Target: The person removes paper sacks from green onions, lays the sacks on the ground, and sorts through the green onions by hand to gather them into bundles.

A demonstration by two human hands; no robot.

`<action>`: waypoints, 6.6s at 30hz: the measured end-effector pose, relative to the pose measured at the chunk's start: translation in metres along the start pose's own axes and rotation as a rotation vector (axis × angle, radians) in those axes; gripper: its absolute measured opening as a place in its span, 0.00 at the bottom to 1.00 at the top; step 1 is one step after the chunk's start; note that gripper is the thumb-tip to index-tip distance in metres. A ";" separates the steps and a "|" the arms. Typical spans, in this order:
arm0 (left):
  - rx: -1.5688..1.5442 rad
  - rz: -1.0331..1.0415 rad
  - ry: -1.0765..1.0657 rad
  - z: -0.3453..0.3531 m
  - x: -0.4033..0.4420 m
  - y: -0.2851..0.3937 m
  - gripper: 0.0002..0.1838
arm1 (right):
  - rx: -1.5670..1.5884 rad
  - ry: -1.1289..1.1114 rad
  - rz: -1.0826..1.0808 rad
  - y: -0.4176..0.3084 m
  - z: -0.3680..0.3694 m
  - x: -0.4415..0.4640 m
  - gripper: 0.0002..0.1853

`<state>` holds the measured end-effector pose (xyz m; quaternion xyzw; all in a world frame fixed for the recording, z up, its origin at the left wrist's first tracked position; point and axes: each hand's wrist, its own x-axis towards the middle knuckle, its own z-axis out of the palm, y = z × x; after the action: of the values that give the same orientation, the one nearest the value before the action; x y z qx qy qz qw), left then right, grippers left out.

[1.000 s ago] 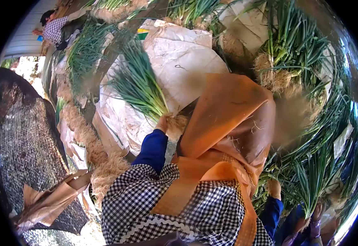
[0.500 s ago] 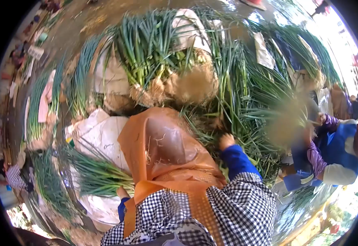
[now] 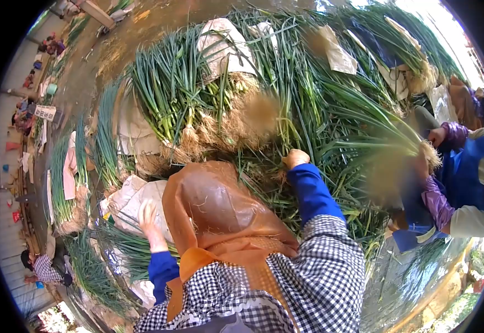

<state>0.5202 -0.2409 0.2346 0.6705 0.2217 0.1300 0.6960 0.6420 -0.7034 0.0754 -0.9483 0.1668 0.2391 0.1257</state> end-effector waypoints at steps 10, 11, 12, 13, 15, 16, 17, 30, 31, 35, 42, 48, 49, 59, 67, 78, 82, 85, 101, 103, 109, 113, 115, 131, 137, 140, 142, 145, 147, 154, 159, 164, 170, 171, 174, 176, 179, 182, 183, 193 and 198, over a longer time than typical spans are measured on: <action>-0.109 -0.123 -0.786 0.220 -0.051 0.007 0.09 | -0.075 0.002 -0.251 0.039 0.034 0.049 0.20; -0.140 -0.181 -0.838 0.226 -0.060 -0.005 0.09 | 0.150 -0.097 -0.014 0.008 -0.014 0.016 0.31; -0.123 -0.257 -0.854 0.228 -0.066 -0.011 0.09 | 0.201 -0.035 0.021 -0.005 -0.008 0.020 0.32; -0.099 -0.322 -0.859 0.227 -0.067 -0.010 0.10 | 0.251 0.016 0.062 -0.016 0.003 0.020 0.34; -0.110 -0.344 -0.825 0.224 -0.065 -0.020 0.11 | 0.266 0.193 0.043 -0.024 0.018 0.031 0.30; -0.108 -0.335 -0.821 0.228 -0.063 -0.022 0.11 | 0.313 0.159 0.042 -0.021 0.013 0.036 0.28; -0.150 -0.361 -0.768 0.229 -0.060 -0.025 0.11 | 0.358 0.123 0.047 -0.020 0.012 0.039 0.26; 0.042 -0.771 -1.110 0.270 -0.089 -0.059 0.24 | 1.389 -0.167 -0.333 0.014 -0.085 -0.136 0.11; 0.083 -0.719 -0.986 0.268 -0.087 -0.066 0.23 | 1.395 -0.137 -0.207 0.031 -0.087 -0.150 0.11; -0.063 -0.825 -0.743 0.261 -0.072 -0.093 0.21 | 1.351 0.074 -0.092 0.141 -0.034 -0.174 0.13; -0.081 -0.770 -0.770 0.255 -0.071 -0.092 0.17 | 0.172 0.348 0.174 0.117 -0.036 -0.155 0.19; 0.064 -0.753 -0.884 0.256 -0.075 -0.097 0.16 | -0.228 -0.196 0.046 0.079 -0.002 -0.077 0.19; 0.057 -0.751 -0.867 0.259 -0.077 -0.096 0.16 | -0.181 -0.135 -0.071 0.062 -0.022 -0.087 0.16; -0.180 -0.857 -0.624 0.277 -0.080 -0.081 0.10 | 0.114 -0.349 -0.531 0.056 0.011 -0.159 0.13; -0.173 -0.547 -0.730 0.257 -0.043 -0.022 0.12 | 0.730 0.295 -0.415 -0.004 -0.048 -0.094 0.17; -0.372 -0.713 -0.610 0.218 -0.029 -0.030 0.11 | 0.496 -0.011 0.005 -0.012 0.031 0.035 0.18; -0.256 -0.697 -0.617 0.232 -0.028 -0.027 0.09 | 1.203 -0.188 -0.450 -0.021 -0.019 -0.033 0.13; -0.235 -0.809 -0.793 0.250 -0.052 -0.037 0.08 | 1.447 -0.398 -0.454 -0.043 -0.073 -0.117 0.20; -0.070 -0.706 -0.859 0.233 -0.097 -0.070 0.20 | 0.740 0.490 -0.088 -0.051 -0.073 -0.111 0.18; 0.327 -0.410 -0.894 0.233 -0.101 -0.070 0.19 | 0.431 0.470 -0.195 -0.049 -0.083 -0.106 0.21; 0.208 -0.678 -0.847 0.232 -0.099 -0.077 0.14 | 1.132 0.024 -0.478 -0.016 -0.085 -0.048 0.06; 0.070 -0.632 -0.865 0.225 -0.096 -0.083 0.11 | 2.489 0.090 -0.933 0.044 -0.152 -0.063 0.09; -0.134 -0.892 -0.809 0.226 -0.087 -0.073 0.12 | 2.412 0.287 -1.004 0.080 -0.159 -0.079 0.08; -0.971 -0.457 -1.032 0.208 0.048 0.151 0.17 | -0.205 0.065 -0.028 0.155 0.044 -0.140 0.24; -0.645 -0.452 -0.434 0.235 0.092 0.023 0.11 | -0.367 -0.542 -0.207 0.176 -0.014 -0.156 0.30; -0.709 -0.649 -0.383 0.238 0.083 -0.049 0.20 | -0.036 0.083 -0.058 0.098 -0.093 -0.086 0.25; -0.657 -0.638 -0.323 0.237 0.062 -0.053 0.20 | 0.146 0.496 -0.063 0.101 -0.083 -0.007 0.26; -0.496 -0.578 -0.231 0.234 0.053 -0.033 0.17 | 0.434 0.595 0.166 0.103 -0.064 0.067 0.39; -0.481 -0.590 -0.114 0.235 0.044 -0.025 0.15 | 0.659 0.099 0.234 0.118 0.007 0.105 0.46; -0.552 -0.572 -0.431 0.229 0.026 -0.046 0.16 | -0.509 -0.486 -0.584 0.029 0.092 -0.108 0.16; -0.477 -0.571 -0.515 0.249 -0.001 -0.049 0.13 | 0.116 -0.484 -0.610 0.010 -0.038 -0.129 0.16; -0.288 -0.669 -0.537 0.256 -0.018 -0.049 0.12 | 0.434 0.350 -0.764 -0.040 -0.116 -0.094 0.22; -0.259 -0.615 -0.490 0.253 -0.025 -0.045 0.14 | 0.736 0.179 -0.849 -0.078 -0.043 -0.084 0.11; -0.273 -0.597 -0.503 0.253 -0.027 -0.049 0.15 | 0.873 0.171 -0.728 -0.074 -0.041 -0.089 0.10; -0.460 -0.499 -0.358 0.262 -0.021 -0.063 0.15 | 1.317 0.160 -0.289 -0.050 -0.040 -0.099 0.07; -0.466 -0.455 -0.353 0.259 -0.002 -0.036 0.18 | 1.221 0.196 -0.035 0.011 -0.031 -0.092 0.09; -0.768 -0.451 -0.265 0.252 0.037 -0.037 0.16 | -0.049 0.019 -0.031 0.059 -0.036 -0.115 0.18; -0.867 -0.503 -0.291 0.274 0.014 -0.019 0.15 | 0.757 0.385 -0.284 0.020 -0.041 -0.119 0.28; -0.869 -0.501 -0.311 0.275 0.011 -0.037 0.14 | 1.065 0.438 -0.455 -0.010 -0.055 -0.119 0.24; -0.852 -0.454 -0.434 0.268 -0.028 -0.008 0.10 | 0.129 0.298 -0.609 -0.052 -0.045 -0.099 0.11; -0.714 -0.308 -0.414 0.245 0.017 0.006 0.13 | 0.057 0.300 -0.354 0.061 0.018 -0.036 0.13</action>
<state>0.6535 -0.4468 0.2385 0.3591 0.1159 -0.0439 0.9250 0.5816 -0.7445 0.0686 -0.9837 0.0214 0.0651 0.1661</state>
